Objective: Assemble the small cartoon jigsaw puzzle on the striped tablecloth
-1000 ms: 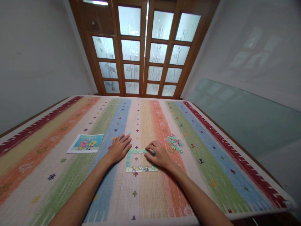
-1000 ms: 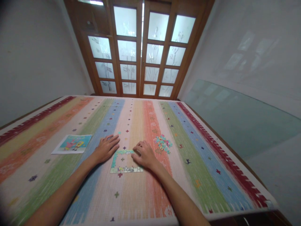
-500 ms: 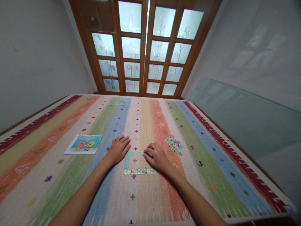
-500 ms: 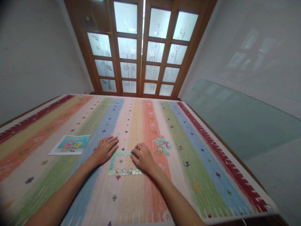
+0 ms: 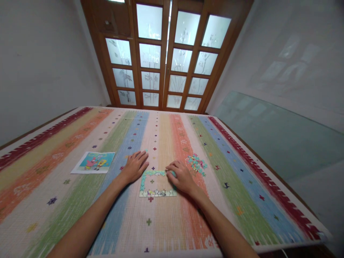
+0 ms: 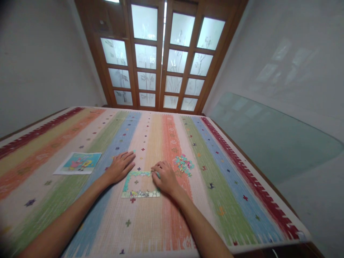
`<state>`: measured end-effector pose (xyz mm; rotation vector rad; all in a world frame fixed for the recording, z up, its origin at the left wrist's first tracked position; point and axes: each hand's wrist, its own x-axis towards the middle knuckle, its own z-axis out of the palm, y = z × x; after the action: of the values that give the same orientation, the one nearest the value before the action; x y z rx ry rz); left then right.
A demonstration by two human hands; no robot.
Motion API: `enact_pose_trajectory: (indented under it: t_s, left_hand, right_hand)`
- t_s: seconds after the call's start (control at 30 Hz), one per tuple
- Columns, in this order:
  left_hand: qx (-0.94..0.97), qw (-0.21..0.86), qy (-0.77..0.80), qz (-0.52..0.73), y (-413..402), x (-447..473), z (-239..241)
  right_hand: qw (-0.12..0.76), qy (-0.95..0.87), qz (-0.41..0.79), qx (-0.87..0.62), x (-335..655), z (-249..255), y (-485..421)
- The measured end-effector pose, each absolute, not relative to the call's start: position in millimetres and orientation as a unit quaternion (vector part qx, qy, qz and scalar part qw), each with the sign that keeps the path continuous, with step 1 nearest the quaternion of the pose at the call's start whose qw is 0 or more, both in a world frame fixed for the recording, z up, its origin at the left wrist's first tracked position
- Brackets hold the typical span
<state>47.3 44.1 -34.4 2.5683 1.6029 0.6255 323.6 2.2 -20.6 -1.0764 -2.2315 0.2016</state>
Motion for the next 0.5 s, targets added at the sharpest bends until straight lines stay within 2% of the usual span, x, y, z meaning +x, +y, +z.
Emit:
enact_pose_trajectory:
  t_s: [0.5]
  left_hand:
    - [0.793, 0.083, 0.54, 0.271, 66, 59, -24]
  right_hand:
    - [0.371, -0.813, 0.055, -0.445, 336, -29, -1]
